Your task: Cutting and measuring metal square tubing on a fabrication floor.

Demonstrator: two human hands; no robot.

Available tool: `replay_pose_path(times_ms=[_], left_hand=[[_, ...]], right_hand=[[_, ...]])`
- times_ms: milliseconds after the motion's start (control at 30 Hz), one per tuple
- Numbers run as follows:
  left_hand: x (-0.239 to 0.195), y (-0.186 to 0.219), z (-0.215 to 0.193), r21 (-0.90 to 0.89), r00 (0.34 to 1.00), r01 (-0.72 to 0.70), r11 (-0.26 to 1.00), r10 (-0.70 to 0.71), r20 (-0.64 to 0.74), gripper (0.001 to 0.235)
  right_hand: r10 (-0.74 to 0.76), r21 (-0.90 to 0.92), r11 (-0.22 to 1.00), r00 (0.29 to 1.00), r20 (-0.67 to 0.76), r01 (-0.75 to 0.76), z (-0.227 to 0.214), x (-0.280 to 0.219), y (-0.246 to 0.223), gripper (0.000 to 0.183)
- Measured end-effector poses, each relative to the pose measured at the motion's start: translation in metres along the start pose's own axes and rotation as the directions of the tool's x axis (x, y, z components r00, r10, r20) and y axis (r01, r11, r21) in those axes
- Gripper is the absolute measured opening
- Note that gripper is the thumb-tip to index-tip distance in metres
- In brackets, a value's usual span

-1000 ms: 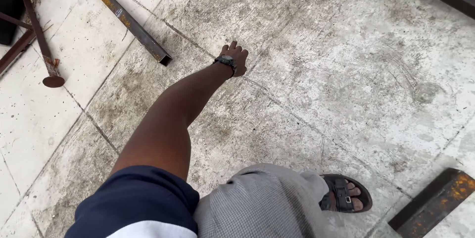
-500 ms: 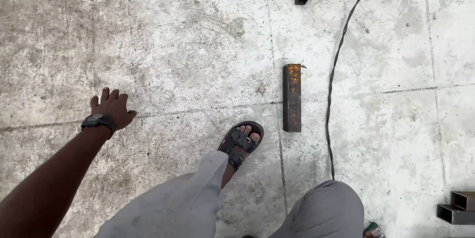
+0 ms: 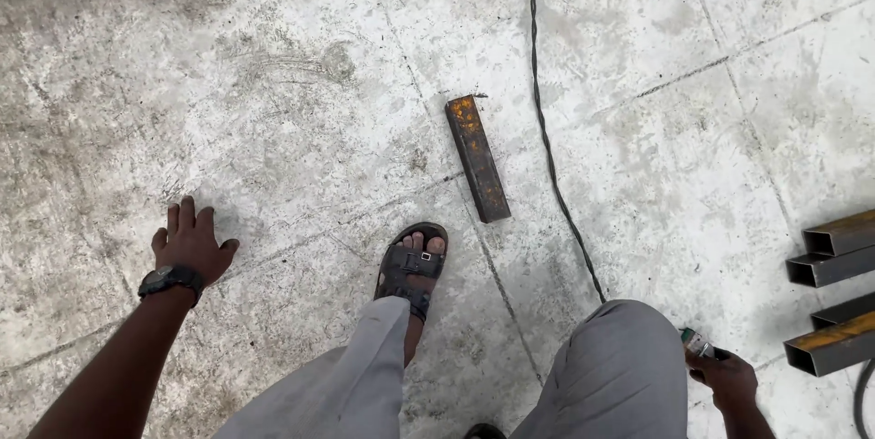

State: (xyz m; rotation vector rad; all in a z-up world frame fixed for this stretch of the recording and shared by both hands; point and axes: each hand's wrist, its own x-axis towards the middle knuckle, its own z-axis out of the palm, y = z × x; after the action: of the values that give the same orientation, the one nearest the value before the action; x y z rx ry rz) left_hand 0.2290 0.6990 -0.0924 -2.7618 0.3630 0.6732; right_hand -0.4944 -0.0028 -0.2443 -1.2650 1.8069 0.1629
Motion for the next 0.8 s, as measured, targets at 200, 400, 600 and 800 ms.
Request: replay_pose_path(times_ms=[200, 400, 600, 800], left_hand=[[0.019, 0.037, -0.01, -0.012, 0.984, -0.174, 0.985, 0.173, -0.048, 0.085], [0.03, 0.062, -0.018, -0.03, 0.968, -0.238, 0.971, 0.234, -0.096, 0.086], [0.028, 0.081, -0.017, -0.017, 0.967, -0.25, 0.968, 0.249, -0.05, 0.087], [0.029, 0.072, -0.022, 0.019, 0.965, -0.253, 0.967, 0.254, -0.071, 0.088]], right_hand=[[-0.024, 0.058, 0.998, 1.0, 0.001, 0.024, 0.003, -0.022, -0.011, 0.051], [-0.103, -0.093, 0.991, 0.989, -0.101, 0.094, 0.01, -0.04, -0.011, 0.056], [-0.151, -0.234, 0.967, 0.966, -0.21, 0.1, 0.024, -0.081, -0.03, 0.06], [-0.072, 0.668, 0.726, 0.984, -0.164, 0.164, 0.046, -0.097, -0.051, 0.039]])
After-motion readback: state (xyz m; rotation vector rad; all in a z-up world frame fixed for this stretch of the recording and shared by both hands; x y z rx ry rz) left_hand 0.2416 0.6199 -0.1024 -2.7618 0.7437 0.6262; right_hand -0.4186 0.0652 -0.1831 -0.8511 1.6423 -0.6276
